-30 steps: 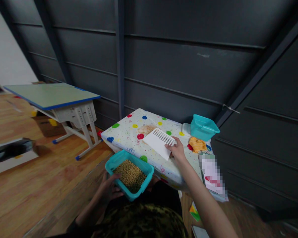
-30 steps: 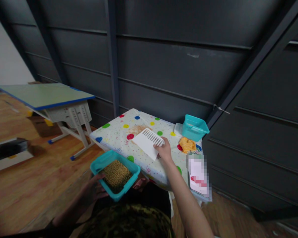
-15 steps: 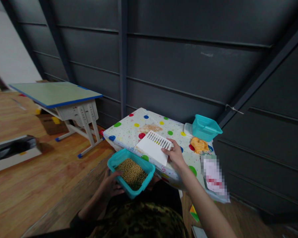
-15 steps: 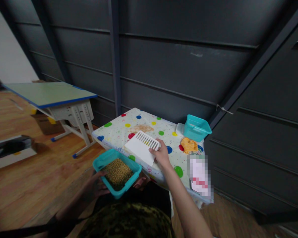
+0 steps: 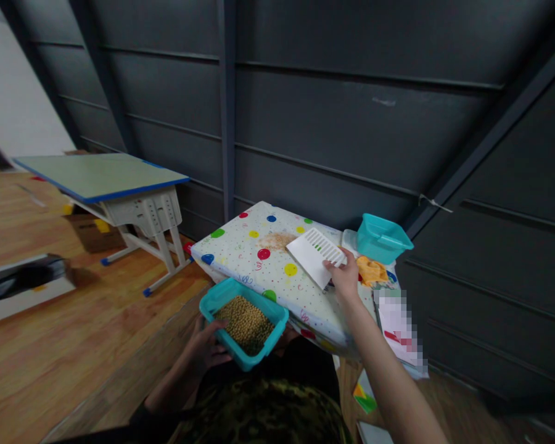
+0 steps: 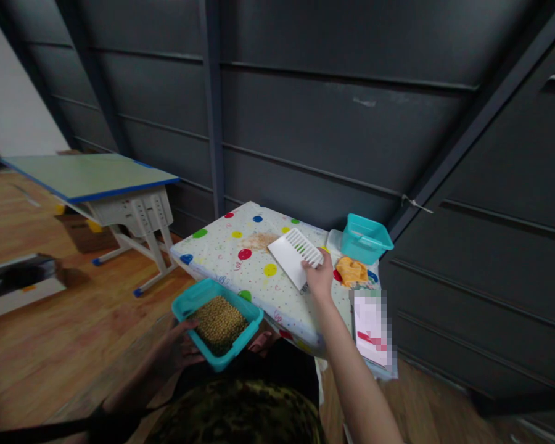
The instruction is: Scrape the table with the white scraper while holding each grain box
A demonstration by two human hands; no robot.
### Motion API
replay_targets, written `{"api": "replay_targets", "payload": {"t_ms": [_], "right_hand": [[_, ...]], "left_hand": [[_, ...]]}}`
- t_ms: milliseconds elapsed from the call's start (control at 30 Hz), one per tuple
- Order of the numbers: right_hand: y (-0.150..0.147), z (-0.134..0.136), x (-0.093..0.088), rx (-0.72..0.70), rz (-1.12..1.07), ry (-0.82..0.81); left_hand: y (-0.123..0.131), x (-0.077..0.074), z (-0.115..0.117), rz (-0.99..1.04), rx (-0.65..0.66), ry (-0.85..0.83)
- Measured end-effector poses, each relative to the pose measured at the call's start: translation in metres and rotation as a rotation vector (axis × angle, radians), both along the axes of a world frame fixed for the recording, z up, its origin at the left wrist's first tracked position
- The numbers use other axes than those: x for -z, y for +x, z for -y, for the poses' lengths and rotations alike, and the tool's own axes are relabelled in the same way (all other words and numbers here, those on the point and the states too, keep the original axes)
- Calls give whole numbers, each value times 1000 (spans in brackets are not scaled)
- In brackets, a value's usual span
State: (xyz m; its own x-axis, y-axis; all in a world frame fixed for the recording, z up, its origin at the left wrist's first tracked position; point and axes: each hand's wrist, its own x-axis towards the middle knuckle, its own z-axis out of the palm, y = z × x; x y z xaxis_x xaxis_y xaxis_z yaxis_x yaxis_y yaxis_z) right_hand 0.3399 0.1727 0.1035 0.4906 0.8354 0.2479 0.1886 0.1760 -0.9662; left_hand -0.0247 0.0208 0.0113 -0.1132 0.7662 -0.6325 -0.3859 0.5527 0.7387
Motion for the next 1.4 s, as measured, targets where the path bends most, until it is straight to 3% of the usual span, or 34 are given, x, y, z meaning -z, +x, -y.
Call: {"api": "replay_targets", "payload": {"t_ms": [167, 600, 900, 1200, 1400], "right_hand": [[4, -9, -2, 63, 103, -26], [-13, -7, 0, -81, -80, -153], [-17, 14, 9, -133, -119, -163], [-29, 27, 10, -207, -110, -178], [-28, 24, 18, -181, -80, -118]], "left_hand": [[1, -2, 2, -9, -11, 24], [-6, 1, 2, 6, -1, 23], [-1, -10, 5, -29, -16, 28], [-2, -6, 3, -25, -62, 20], [0, -4, 4, -46, -85, 33]]}}
